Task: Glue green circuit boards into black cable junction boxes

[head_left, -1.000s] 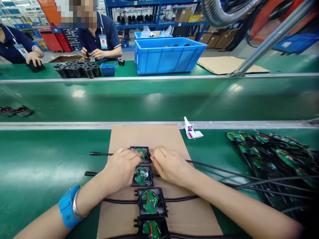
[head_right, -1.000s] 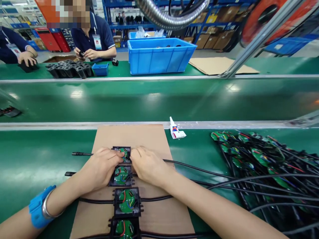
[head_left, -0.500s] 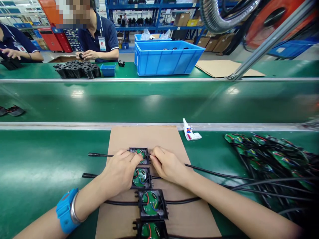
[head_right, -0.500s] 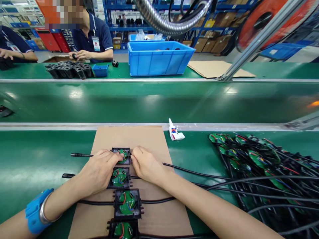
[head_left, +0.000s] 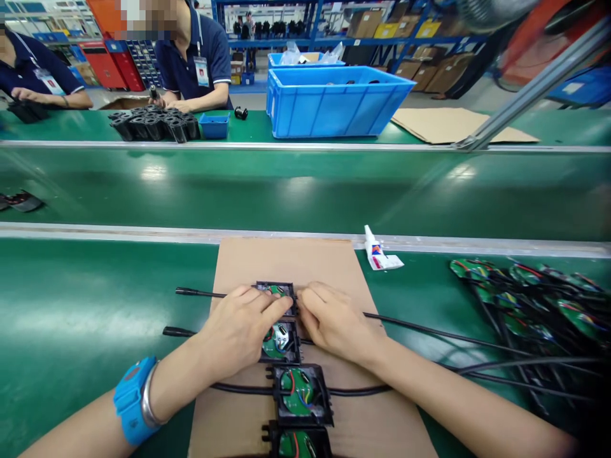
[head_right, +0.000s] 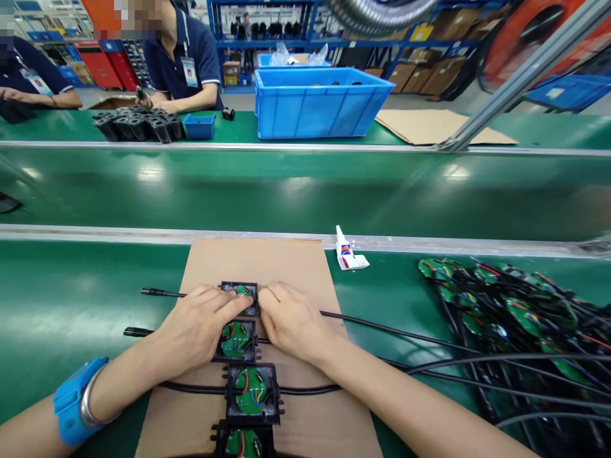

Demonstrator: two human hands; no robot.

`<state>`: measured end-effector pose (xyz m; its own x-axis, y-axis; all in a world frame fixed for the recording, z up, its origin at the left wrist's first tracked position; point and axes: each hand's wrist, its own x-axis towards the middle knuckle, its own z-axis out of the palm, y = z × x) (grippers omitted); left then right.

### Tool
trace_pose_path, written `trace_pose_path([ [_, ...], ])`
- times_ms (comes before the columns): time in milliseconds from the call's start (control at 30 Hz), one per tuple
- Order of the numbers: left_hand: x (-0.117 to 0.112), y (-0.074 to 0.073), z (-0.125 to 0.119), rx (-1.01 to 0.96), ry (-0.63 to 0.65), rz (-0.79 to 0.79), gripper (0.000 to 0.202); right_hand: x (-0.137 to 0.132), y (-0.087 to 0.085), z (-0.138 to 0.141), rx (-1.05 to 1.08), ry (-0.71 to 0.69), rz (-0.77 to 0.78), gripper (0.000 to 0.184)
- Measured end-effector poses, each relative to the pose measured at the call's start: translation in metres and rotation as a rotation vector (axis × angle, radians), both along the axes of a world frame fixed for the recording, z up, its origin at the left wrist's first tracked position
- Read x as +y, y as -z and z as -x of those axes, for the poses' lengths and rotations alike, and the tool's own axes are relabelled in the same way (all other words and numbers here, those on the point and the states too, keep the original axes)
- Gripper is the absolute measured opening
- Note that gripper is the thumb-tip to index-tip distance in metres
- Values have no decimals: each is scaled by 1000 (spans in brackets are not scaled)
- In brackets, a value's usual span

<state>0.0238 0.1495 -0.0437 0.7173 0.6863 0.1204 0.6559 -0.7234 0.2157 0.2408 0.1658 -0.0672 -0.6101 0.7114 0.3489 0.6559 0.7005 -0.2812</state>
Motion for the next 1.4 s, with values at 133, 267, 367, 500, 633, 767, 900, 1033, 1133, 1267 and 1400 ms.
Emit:
trace_pose_path([
  [133, 1, 0, 0, -4, 10, 21, 48, -5, -2, 0, -81, 53, -91, 27],
  [267, 1, -2, -4, 39, 32, -14, 50, -1, -9, -1, -138, -8, 22, 25],
  [367, 4, -5, -10, 105, 5, -39, 41, 3, -15, -1, -242, -118, 17, 27],
  [500, 5, -6, -15, 135, -27, -53, 31, 2, -18, -1, -343, -143, 2, 24],
  [633, -1, 0, -10, 55, -64, -43, 49, 3, -15, -6, -164, -36, 36, 23],
  [767, -1, 3, -5, 57, -31, -61, 59, 9, -11, -11, 126, -9, 194, 20],
  [900, 2, -2, -11, 131, -14, -74, 52, 11, -7, -9, 235, -70, 239, 19],
  [1033, 5, -6, -15, 138, -36, -55, 47, 14, -3, -8, 197, -188, 142, 26],
  [1133, 6, -2, -12, 19, -39, -40, 48, 16, 0, -9, 184, -186, 96, 27],
  [1267, 7, 6, -10, -65, -40, -66, 52, 19, 3, -8, 214, -154, 92, 24],
  [1400, 6, 3, -10, -27, -38, -20, 52, 20, 4, -9, 207, -143, 74, 22],
])
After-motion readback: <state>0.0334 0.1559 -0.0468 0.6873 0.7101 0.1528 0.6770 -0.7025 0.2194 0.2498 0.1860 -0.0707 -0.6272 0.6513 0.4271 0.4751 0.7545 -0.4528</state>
